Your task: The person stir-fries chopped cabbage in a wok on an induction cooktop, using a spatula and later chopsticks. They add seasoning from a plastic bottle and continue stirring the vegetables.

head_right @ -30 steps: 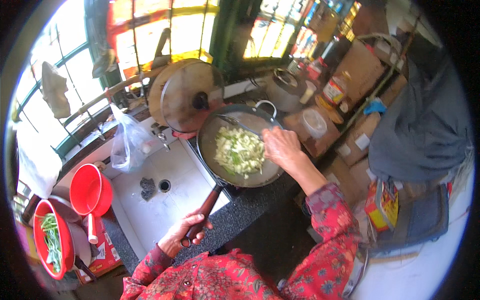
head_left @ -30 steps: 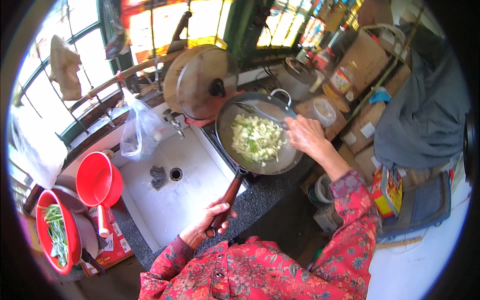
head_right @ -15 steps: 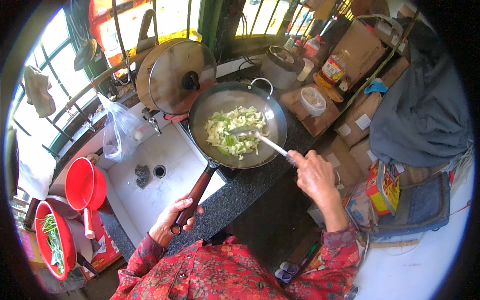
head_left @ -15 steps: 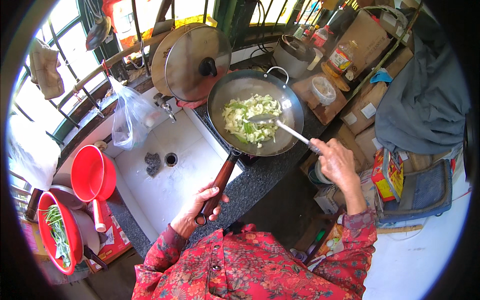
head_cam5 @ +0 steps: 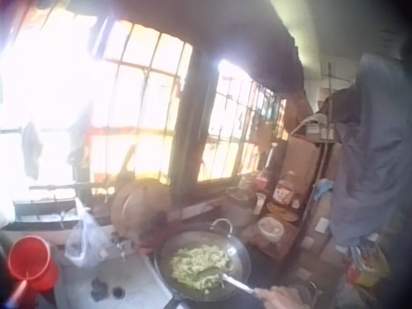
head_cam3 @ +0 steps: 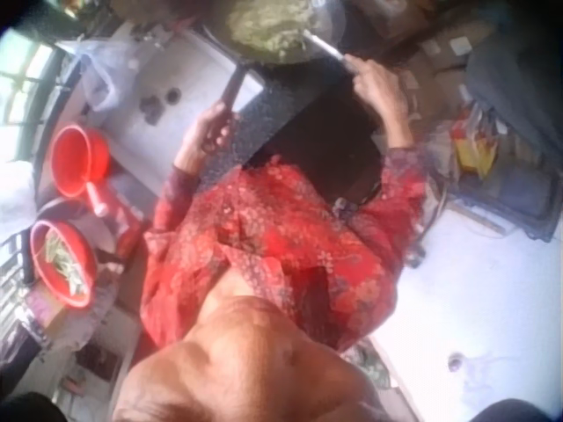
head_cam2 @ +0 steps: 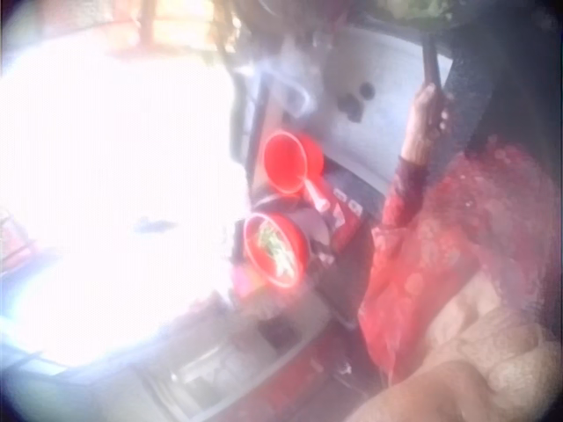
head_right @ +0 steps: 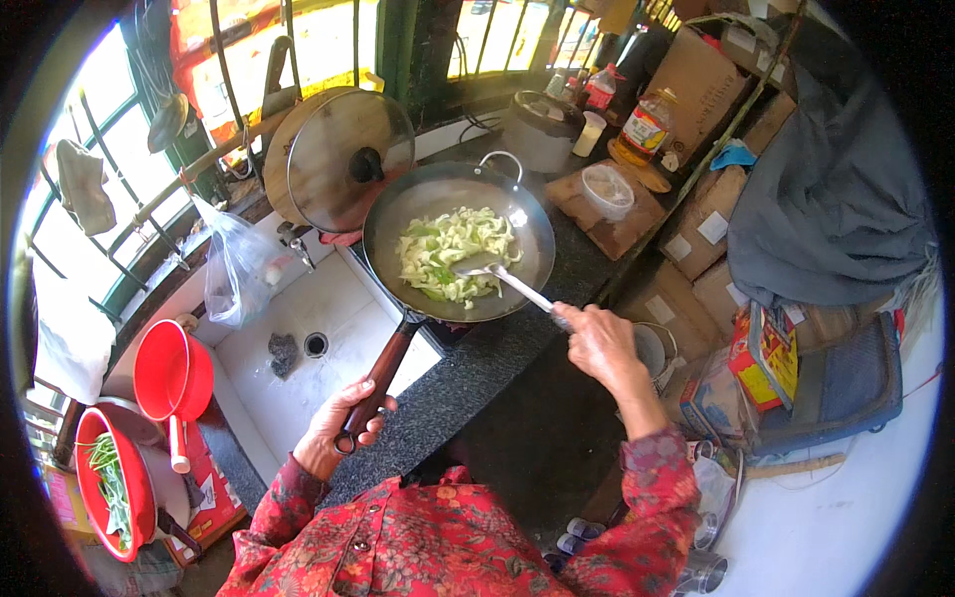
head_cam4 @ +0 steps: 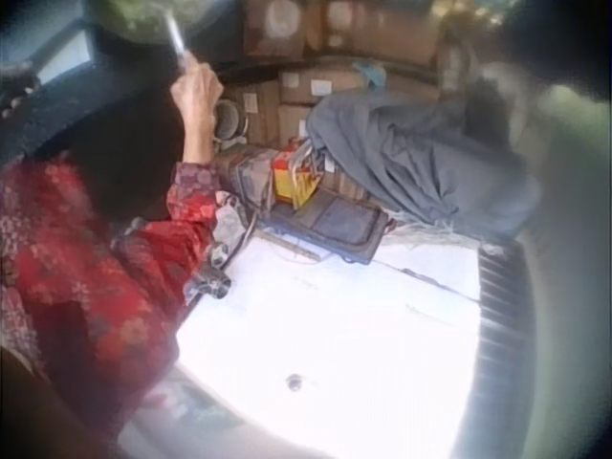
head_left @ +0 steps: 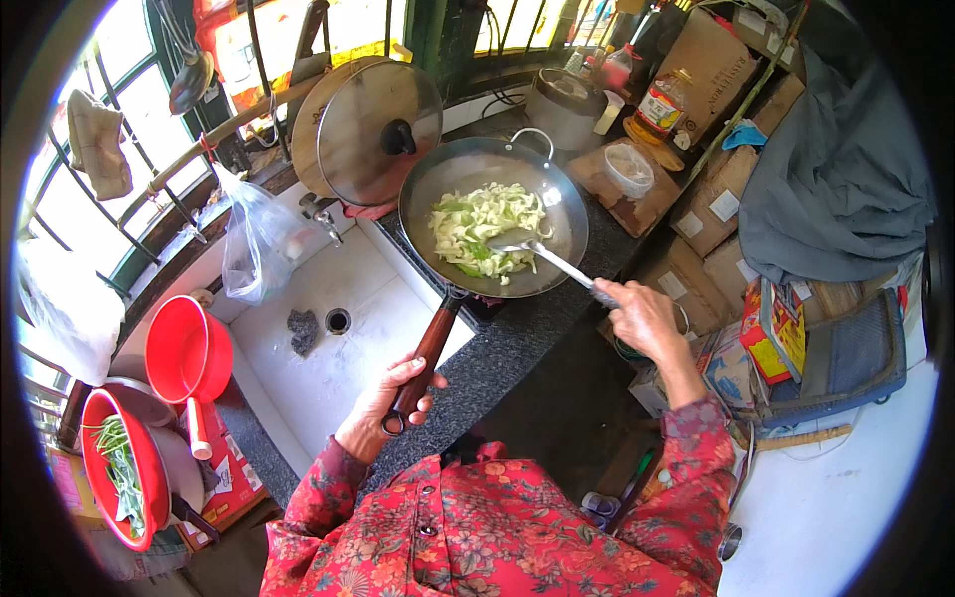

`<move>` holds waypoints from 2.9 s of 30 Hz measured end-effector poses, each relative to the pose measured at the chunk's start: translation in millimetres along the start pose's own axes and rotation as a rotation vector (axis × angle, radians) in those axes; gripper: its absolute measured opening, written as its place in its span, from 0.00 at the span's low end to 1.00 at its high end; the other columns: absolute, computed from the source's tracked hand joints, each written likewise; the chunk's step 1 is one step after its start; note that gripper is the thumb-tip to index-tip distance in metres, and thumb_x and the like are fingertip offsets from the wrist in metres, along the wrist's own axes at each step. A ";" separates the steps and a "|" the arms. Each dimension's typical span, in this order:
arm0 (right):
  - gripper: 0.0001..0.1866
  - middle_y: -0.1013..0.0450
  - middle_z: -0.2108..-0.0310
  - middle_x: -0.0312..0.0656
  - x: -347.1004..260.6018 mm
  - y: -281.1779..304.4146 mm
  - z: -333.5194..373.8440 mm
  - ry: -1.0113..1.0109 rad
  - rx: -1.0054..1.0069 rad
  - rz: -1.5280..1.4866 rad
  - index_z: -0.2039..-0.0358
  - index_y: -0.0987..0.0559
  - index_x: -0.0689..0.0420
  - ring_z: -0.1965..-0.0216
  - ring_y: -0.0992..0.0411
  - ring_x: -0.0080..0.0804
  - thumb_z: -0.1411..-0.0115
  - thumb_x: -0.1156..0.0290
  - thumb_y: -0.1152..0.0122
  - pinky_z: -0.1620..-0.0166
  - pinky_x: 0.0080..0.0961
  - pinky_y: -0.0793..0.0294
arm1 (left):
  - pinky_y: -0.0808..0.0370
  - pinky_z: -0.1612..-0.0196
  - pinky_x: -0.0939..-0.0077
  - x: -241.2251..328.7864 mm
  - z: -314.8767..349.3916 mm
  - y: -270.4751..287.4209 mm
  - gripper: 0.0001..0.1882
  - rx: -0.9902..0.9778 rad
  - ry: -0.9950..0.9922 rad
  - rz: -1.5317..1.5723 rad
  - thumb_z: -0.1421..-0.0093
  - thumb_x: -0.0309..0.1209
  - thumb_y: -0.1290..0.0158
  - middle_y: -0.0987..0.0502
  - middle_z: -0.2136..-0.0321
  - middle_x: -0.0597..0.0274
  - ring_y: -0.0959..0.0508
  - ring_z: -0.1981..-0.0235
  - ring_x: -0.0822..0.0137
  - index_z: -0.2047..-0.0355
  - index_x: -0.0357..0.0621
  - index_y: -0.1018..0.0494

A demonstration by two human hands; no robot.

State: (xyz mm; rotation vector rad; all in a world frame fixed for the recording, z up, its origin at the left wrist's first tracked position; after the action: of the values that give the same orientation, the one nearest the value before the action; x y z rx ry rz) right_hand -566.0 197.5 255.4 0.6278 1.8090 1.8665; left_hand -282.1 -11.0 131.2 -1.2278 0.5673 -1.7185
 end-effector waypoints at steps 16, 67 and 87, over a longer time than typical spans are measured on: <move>0.27 0.24 0.59 0.52 -2.4 -30.2 -26.6 -0.109 0.125 -0.225 0.48 0.23 0.50 0.59 0.24 0.51 0.51 0.76 0.48 0.56 0.42 0.25 | 0.29 0.88 0.81 -6.1 0.0 2.1 0.25 0.045 -0.033 0.000 0.36 0.40 0.48 0.22 0.68 0.49 0.25 0.82 0.68 0.43 0.46 0.40; 0.24 0.27 0.69 0.49 -43.1 -13.6 25.2 -0.062 0.258 -0.063 0.49 0.23 0.48 0.66 0.26 0.50 0.49 0.74 0.43 0.62 0.45 0.26 | 0.26 0.56 0.62 -89.2 119.8 167.7 0.15 1.060 -0.911 -1.324 0.46 0.16 0.52 0.25 0.63 0.49 0.24 0.59 0.50 0.59 0.40 0.26; 0.21 0.27 0.74 0.56 -109.5 -30.8 7.6 0.143 0.029 -0.533 0.53 0.29 0.64 0.68 0.25 0.56 0.48 0.71 0.42 0.65 0.42 0.27 | 0.25 0.57 0.62 -94.7 121.7 160.0 0.16 1.014 -0.945 -1.454 0.47 0.14 0.53 0.26 0.62 0.49 0.25 0.59 0.50 0.59 0.40 0.27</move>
State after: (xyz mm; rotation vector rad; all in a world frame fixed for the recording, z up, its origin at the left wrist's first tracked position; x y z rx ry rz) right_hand -474.6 136.8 224.3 0.0054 1.8617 1.5504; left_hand -98.2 12.7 8.9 -1.4279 -1.9258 -1.6191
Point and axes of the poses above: each hand's wrist, its own z-axis away from the middle knuckle, its own y-axis out of the back of the hand, x = y × z, the point moved 2 cm from there along -z, towards the middle knuckle
